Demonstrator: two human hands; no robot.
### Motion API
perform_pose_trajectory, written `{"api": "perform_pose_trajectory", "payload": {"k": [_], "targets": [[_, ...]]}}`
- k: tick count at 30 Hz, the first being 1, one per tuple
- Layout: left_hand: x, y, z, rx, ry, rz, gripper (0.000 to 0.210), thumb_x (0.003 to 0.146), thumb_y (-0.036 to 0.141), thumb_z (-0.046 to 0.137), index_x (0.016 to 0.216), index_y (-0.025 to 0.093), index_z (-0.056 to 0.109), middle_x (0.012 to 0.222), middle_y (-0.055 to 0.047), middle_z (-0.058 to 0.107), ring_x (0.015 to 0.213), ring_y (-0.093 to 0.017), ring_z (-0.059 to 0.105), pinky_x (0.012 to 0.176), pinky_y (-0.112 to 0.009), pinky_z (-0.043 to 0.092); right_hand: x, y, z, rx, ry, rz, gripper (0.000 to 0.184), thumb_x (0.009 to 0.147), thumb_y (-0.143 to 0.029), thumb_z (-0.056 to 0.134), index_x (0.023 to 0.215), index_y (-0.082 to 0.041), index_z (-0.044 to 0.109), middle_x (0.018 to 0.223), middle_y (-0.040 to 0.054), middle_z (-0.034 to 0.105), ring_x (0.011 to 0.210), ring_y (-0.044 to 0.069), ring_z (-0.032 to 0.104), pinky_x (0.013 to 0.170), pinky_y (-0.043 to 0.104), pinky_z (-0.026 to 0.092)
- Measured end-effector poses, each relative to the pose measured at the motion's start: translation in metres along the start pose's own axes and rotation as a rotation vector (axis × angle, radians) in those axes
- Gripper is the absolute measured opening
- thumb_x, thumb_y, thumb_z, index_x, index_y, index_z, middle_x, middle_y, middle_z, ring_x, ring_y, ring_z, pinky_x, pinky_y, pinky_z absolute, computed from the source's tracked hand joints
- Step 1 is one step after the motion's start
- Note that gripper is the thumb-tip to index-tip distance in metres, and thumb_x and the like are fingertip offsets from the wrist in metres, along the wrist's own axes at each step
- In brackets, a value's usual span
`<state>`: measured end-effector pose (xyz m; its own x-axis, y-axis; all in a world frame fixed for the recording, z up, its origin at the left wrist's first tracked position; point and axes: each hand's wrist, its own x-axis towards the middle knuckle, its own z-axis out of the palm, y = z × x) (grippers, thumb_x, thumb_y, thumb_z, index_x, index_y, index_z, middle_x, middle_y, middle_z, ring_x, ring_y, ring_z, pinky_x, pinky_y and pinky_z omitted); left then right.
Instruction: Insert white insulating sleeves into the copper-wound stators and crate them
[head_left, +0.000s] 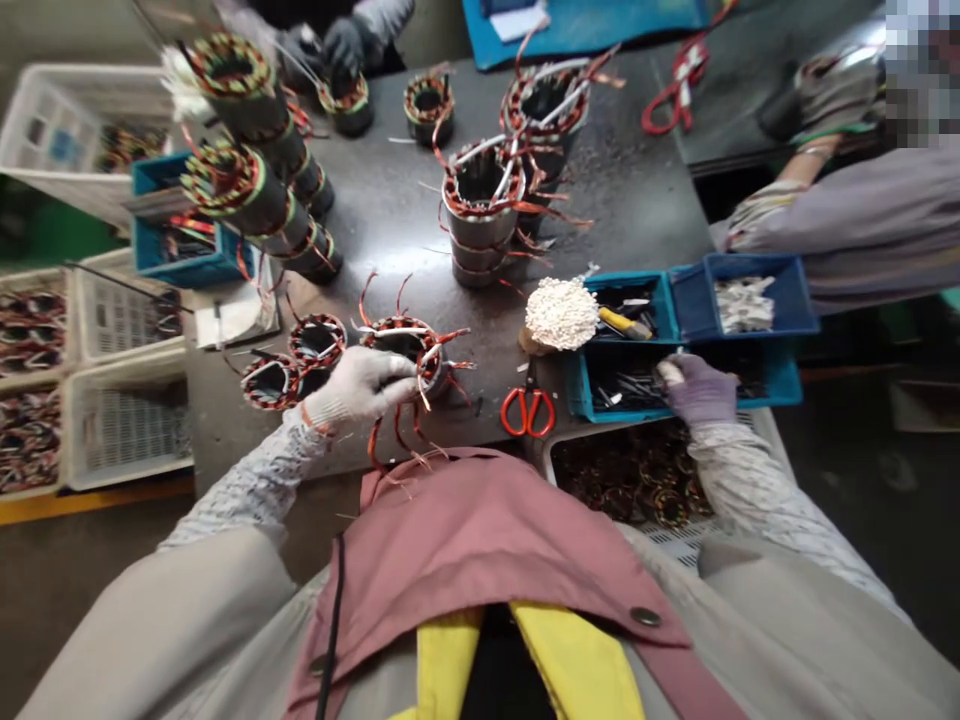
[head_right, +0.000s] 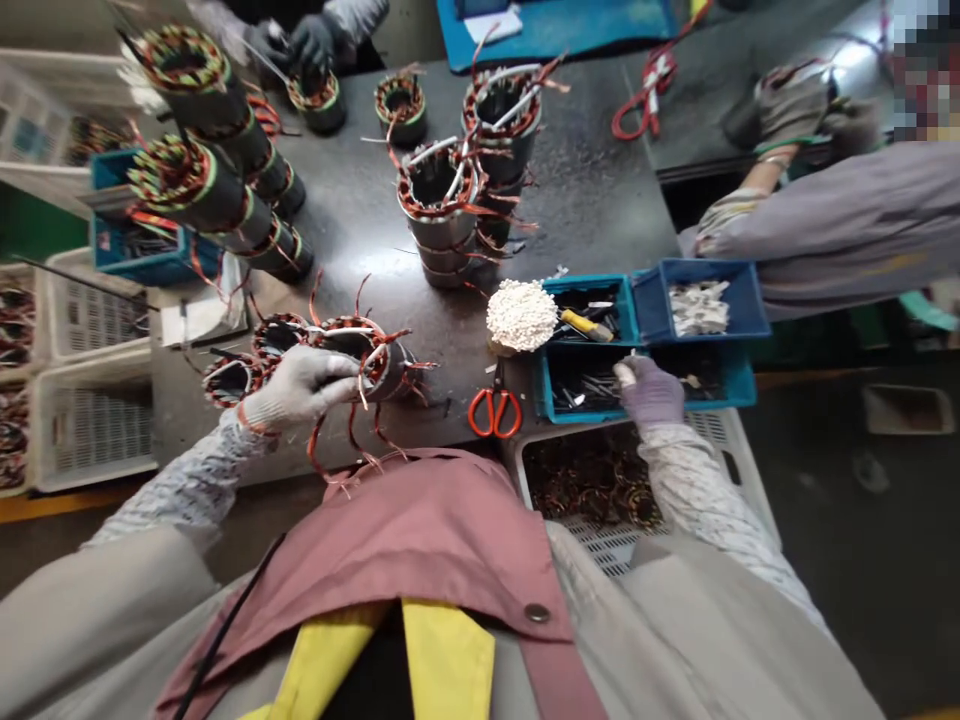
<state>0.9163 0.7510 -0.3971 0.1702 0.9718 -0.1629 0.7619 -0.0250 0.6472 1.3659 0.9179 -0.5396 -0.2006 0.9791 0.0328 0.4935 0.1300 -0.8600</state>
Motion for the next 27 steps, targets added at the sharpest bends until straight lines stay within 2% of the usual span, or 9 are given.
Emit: {"api": "perform_pose_trajectory", "payload": {"k": [2, 4, 6, 8, 10, 12, 18, 23, 27], "targets": [[0.002, -0.004, -0.002, 0.026, -0.032, 0.053, 0.036, 0.090, 0.047, 0.053, 0.087, 0.021, 0.077, 0.074, -0.003, 0.075, 0.066, -0.015, 0.066, 0.068, -0.026, 0.049, -0.020, -0.038, 0.010, 0.126, 0.072, 0.241, 0.035, 0.071, -0.064, 0.073, 0.070, -0.029, 0.067, 0.053, 0.0014, 0.054, 0.044, 0.017, 0.050, 0.045, 0.036, 0.040], [0.005, -0.008, -0.003, 0.055, -0.048, 0.107, 0.037, 0.091, 0.048, 0.052, 0.089, 0.022, 0.078, 0.076, -0.004, 0.076, 0.069, -0.016, 0.067, 0.069, -0.027, 0.049, -0.038, -0.081, 0.036, 0.270, 0.053, 0.380, 0.044, 0.063, -0.065, 0.077, 0.078, -0.024, 0.072, 0.062, 0.0038, 0.061, 0.043, 0.012, 0.049, 0.041, 0.030, 0.037], [0.007, -0.011, -0.002, 0.082, -0.046, 0.160, 0.038, 0.092, 0.049, 0.050, 0.090, 0.023, 0.078, 0.078, -0.004, 0.077, 0.070, -0.016, 0.068, 0.069, -0.027, 0.049, -0.049, -0.125, 0.071, 0.447, -0.065, 0.456, 0.051, 0.059, -0.061, 0.082, 0.087, -0.020, 0.075, 0.071, 0.0047, 0.066, 0.049, 0.010, 0.053, 0.042, 0.025, 0.039], [0.008, -0.015, 0.000, 0.108, -0.034, 0.198, 0.038, 0.094, 0.049, 0.049, 0.091, 0.023, 0.077, 0.082, -0.005, 0.077, 0.073, -0.017, 0.069, 0.068, -0.028, 0.049, -0.051, -0.164, 0.102, 0.632, -0.184, 0.531, 0.053, 0.055, -0.055, 0.088, 0.088, -0.017, 0.074, 0.072, 0.0025, 0.065, 0.050, 0.007, 0.052, 0.041, 0.020, 0.038], [0.009, -0.018, 0.002, 0.133, -0.024, 0.227, 0.038, 0.095, 0.049, 0.049, 0.094, 0.024, 0.077, 0.086, -0.005, 0.078, 0.077, -0.018, 0.070, 0.070, -0.028, 0.049, -0.045, -0.195, 0.124, 0.728, -0.249, 0.546, 0.052, 0.052, -0.052, 0.092, 0.084, -0.015, 0.073, 0.068, 0.0004, 0.062, 0.049, 0.006, 0.050, 0.040, 0.017, 0.034], [0.009, -0.019, 0.004, 0.156, -0.030, 0.248, 0.037, 0.095, 0.049, 0.049, 0.096, 0.024, 0.077, 0.088, -0.005, 0.078, 0.081, -0.018, 0.070, 0.071, -0.027, 0.049, -0.036, -0.215, 0.135, 0.749, -0.274, 0.529, 0.052, 0.051, -0.050, 0.094, 0.079, -0.014, 0.071, 0.066, -0.0006, 0.060, 0.049, 0.005, 0.051, 0.039, 0.016, 0.033], [0.012, -0.018, 0.006, 0.212, -0.040, 0.306, 0.036, 0.097, 0.046, 0.048, 0.103, 0.024, 0.076, 0.093, -0.003, 0.078, 0.085, -0.017, 0.071, 0.072, -0.027, 0.048, -0.018, -0.236, 0.133, 0.643, -0.292, 0.471, 0.055, 0.048, -0.050, 0.096, 0.077, -0.013, 0.068, 0.063, -0.0019, 0.062, 0.050, 0.007, 0.057, 0.040, 0.016, 0.041], [0.015, -0.017, 0.007, 0.249, -0.067, 0.327, 0.040, 0.100, 0.048, 0.043, 0.106, 0.024, 0.075, 0.099, -0.004, 0.079, 0.090, -0.019, 0.072, 0.070, -0.028, 0.047, -0.011, -0.240, 0.133, 0.317, -0.357, 0.258, 0.045, 0.066, -0.046, 0.088, 0.091, -0.011, 0.075, 0.061, 0.0016, 0.066, 0.051, 0.012, 0.062, 0.045, 0.022, 0.051], [0.015, -0.015, 0.007, 0.263, -0.071, 0.321, 0.040, 0.100, 0.048, 0.044, 0.106, 0.023, 0.074, 0.097, -0.004, 0.078, 0.087, -0.018, 0.072, 0.068, -0.028, 0.045, 0.000, -0.235, 0.133, 0.164, -0.540, 0.116, 0.035, 0.077, -0.037, 0.079, 0.100, -0.011, 0.077, 0.065, 0.0023, 0.069, 0.051, 0.013, 0.062, 0.048, 0.024, 0.051]]}}
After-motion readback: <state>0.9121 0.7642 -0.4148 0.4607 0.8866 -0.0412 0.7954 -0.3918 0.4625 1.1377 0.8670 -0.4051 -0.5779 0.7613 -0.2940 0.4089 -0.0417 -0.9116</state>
